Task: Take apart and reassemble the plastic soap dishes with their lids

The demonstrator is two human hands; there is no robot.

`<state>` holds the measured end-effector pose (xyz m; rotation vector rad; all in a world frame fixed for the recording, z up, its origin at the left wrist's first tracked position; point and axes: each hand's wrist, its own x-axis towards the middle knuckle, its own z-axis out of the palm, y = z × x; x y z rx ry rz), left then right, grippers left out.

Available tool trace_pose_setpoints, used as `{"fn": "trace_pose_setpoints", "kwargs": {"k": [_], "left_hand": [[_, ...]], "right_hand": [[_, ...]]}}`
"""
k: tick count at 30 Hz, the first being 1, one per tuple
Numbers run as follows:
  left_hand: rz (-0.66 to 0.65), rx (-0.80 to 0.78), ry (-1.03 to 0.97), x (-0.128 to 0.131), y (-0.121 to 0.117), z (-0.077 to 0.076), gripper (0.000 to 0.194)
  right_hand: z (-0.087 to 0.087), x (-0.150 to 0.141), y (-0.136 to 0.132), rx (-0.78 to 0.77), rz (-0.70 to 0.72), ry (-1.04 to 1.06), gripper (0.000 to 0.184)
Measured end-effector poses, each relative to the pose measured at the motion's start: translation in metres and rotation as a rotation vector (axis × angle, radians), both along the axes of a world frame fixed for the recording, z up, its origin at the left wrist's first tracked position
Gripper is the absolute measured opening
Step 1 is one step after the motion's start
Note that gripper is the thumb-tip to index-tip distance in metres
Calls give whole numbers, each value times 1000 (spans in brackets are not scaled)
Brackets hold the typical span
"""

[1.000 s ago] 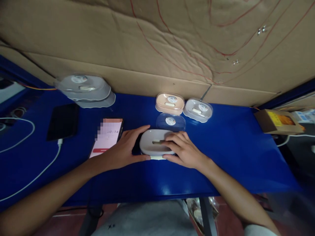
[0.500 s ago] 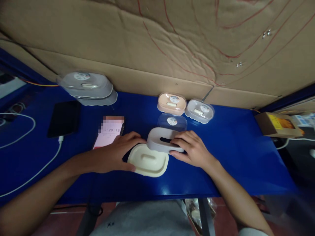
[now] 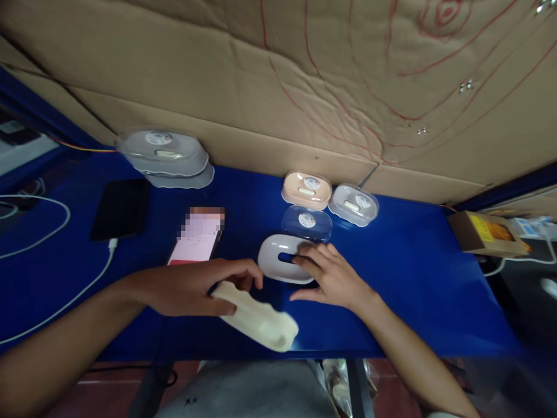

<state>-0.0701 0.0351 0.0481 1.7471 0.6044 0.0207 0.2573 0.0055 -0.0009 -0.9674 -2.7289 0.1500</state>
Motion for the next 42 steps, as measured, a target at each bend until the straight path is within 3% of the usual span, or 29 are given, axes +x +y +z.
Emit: {"fn": "trace_pose_setpoints", "kwargs": {"k": [2, 5, 8, 10, 12, 16, 19, 23, 30, 38, 40, 42], "left_hand": [[149, -146, -116, 0, 2, -2, 39], [551, -382, -333, 4, 8, -10, 43], [915, -473, -515, 8, 17, -18, 48], [1028, -485, -579, 11, 22, -23, 49], [1025, -527, -592, 14, 23, -28, 47], [792, -710, -547, 22, 14, -36, 34], [646, -774, -570, 28, 3, -41, 45], [547, -736, -595, 33, -6, -47, 63], [642, -787, -718, 41, -7, -48, 33], [690, -784, -713, 44, -15, -43, 43], [756, -791, -702, 43, -13, -42, 38], [889, -806, -699, 40, -8, -40, 30]], "right_hand": [[1, 0, -1, 37, 1, 15, 49], [2, -4, -5, 89, 1, 64, 38], [4, -11, -11, 145, 46, 86, 36], [5, -15, -16, 232, 97, 109, 36], [6, -17, -19, 324, 125, 126, 36], [7, -14, -18, 407, 19, 144, 36], [6, -11, -13, 380, -61, 128, 38], [2, -13, -10, 339, -44, 100, 39], [0, -20, -10, 319, -14, 56, 49], [-10, -20, -10, 261, 12, 92, 59], [-13, -15, -5, 206, -49, 174, 62], [-16, -7, 4, 144, -205, 239, 61]]}}
